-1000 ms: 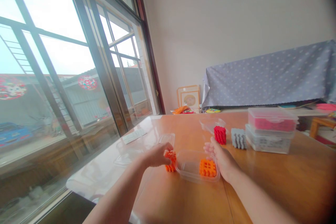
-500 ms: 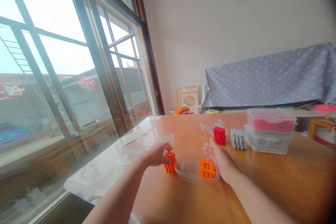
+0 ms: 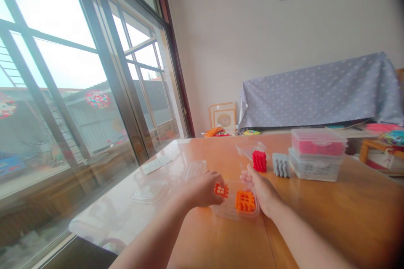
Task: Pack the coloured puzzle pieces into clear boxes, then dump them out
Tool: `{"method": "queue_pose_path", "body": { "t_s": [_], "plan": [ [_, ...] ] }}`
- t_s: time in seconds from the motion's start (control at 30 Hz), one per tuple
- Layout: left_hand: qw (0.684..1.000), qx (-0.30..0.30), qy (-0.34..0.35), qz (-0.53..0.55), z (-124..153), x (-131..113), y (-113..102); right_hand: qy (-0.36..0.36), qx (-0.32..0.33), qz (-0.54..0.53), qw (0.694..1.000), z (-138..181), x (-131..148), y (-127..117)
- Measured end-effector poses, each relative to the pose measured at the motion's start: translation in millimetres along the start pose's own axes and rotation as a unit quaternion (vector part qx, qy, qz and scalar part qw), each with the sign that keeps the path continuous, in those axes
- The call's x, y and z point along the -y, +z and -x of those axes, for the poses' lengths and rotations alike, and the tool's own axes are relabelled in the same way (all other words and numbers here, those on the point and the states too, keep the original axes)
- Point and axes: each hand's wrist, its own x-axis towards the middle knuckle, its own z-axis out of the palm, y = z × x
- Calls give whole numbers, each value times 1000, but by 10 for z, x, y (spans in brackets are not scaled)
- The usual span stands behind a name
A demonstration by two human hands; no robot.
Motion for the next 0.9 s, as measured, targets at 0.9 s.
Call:
{"method": "queue_pose_path", "body": {
  "t_s": [0.9],
  "plan": [
    [985, 119, -18, -124, -15, -318, 66, 6, 0, -7, 1000, 50, 69, 14]
  ]
}}
